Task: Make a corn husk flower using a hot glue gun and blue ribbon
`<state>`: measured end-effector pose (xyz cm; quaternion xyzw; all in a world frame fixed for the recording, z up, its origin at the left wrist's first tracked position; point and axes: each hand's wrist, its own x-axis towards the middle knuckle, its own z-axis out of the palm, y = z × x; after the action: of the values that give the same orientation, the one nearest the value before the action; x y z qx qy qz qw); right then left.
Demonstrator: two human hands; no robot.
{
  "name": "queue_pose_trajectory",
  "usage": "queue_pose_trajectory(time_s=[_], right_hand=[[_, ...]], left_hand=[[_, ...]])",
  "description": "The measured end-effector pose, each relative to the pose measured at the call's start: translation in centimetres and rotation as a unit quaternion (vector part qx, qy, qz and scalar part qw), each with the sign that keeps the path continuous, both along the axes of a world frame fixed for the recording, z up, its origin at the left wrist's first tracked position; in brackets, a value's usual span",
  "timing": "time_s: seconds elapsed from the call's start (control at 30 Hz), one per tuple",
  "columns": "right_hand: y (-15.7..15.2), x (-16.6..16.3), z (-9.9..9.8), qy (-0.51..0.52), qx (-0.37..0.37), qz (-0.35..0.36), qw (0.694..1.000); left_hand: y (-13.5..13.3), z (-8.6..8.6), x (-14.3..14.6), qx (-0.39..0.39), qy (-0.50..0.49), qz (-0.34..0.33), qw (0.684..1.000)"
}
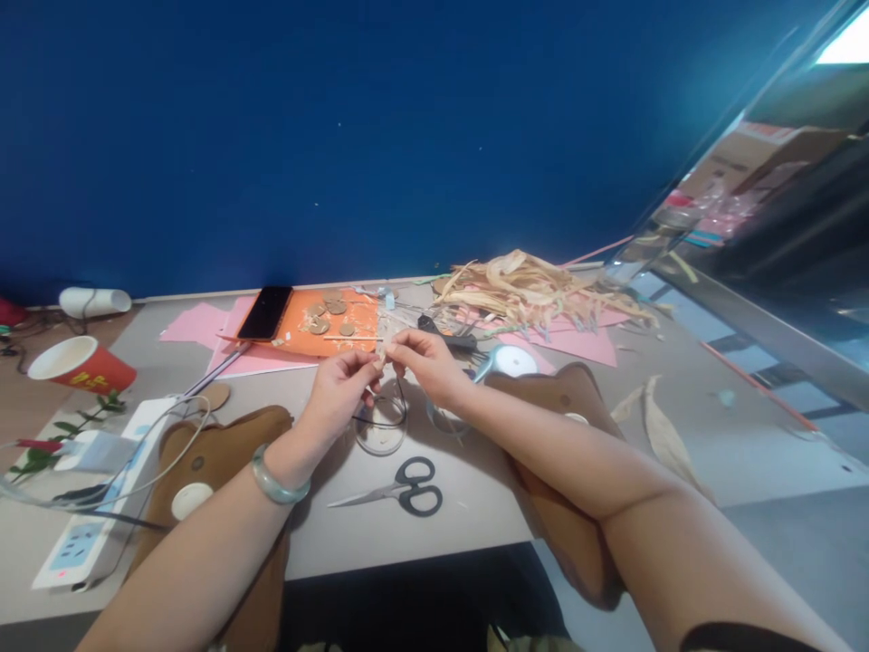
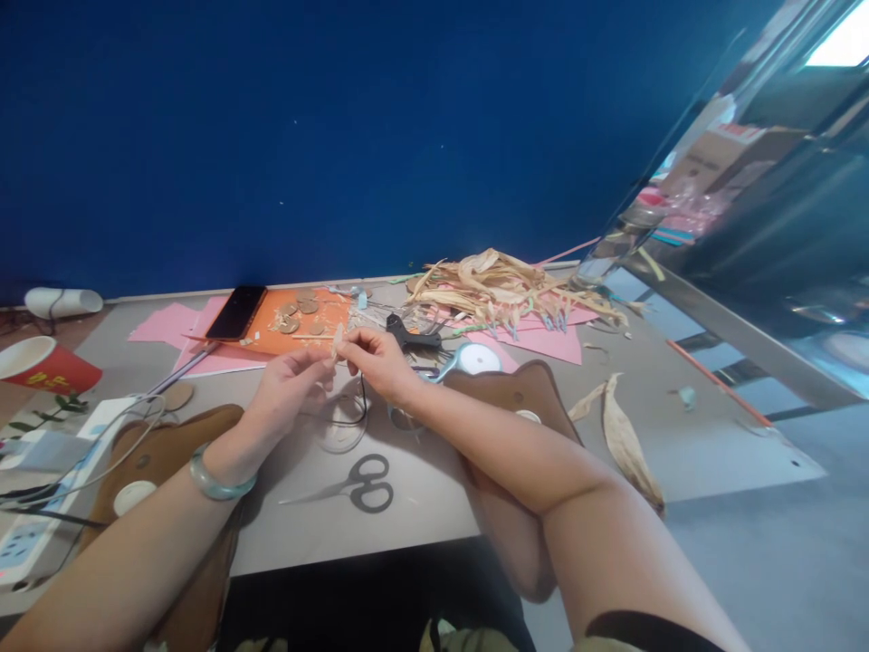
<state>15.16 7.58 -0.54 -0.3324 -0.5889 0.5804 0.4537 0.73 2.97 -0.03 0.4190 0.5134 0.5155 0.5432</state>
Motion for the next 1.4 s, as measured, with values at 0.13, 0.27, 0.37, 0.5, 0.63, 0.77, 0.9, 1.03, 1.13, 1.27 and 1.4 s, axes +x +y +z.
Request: queue_pose_trajectory(time_s=[0.13, 0.27, 0.37, 0.5, 0.63, 0.77, 0.9, 1.03, 1.13, 1.27, 1.4], right_hand=[[0.0, 0.0, 0.0, -0.002, 0.000, -0.009, 1.000], [0.1, 0.0, -0.1, 0.003, -0.003, -0.014, 1.000], [0.1, -0.1, -0.3, 0.011, -0.008, -0.015, 1.000], [0.0, -0.2, -0.4, 0.016, -0.019, -0.012, 1.000], [0.1, -0.2, -0.6, 0.031, -0.025, -0.004, 0.999], [0.2, -0.2, -0.7, 0.042, -0.022, 0.008, 0.999], [0.5, -0.2, -0.8, 0.034, -0.019, 0.008, 0.999], [0.8, -0.2, -1.0, 0.016, -0.025, 0.008, 1.000], [0.9, -0.1, -1.0, 0.020, -0.023, 0.011, 0.999], [0.8, -0.1, -1.0, 0.029, -0.017, 0.015, 0.999], [0.9, 0.0, -1.1, 0.022, -0.017, 0.016, 0.999]], left_hand=[[0.1, 0.0, 0.1, -0.018, -0.022, 0.001, 1.000], [0.0, 0.1, 0.0, -0.018, -0.023, -0.001, 1.000], [0.0, 0.2, 0.0, -0.016, -0.013, 0.001, 1.000], [0.0, 0.1, 0.0, -0.021, -0.004, 0.005, 1.000], [0.2, -0.1, 0.0, -0.011, 0.000, 0.010, 1.000], [0.2, -0.1, -0.1, -0.013, -0.002, 0.008, 1.000], [0.2, -0.1, -0.1, -0.011, 0.003, 0.016, 1.000], [0.3, -0.3, -0.1, -0.004, -0.004, 0.012, 1.000], [0.4, -0.5, -0.2, -0.005, -0.005, 0.015, 1.000], [0.5, -0.6, -0.3, -0.003, 0.010, 0.016, 1.000], [0.5, -0.6, -0.3, 0.002, 0.011, 0.012, 1.000]])
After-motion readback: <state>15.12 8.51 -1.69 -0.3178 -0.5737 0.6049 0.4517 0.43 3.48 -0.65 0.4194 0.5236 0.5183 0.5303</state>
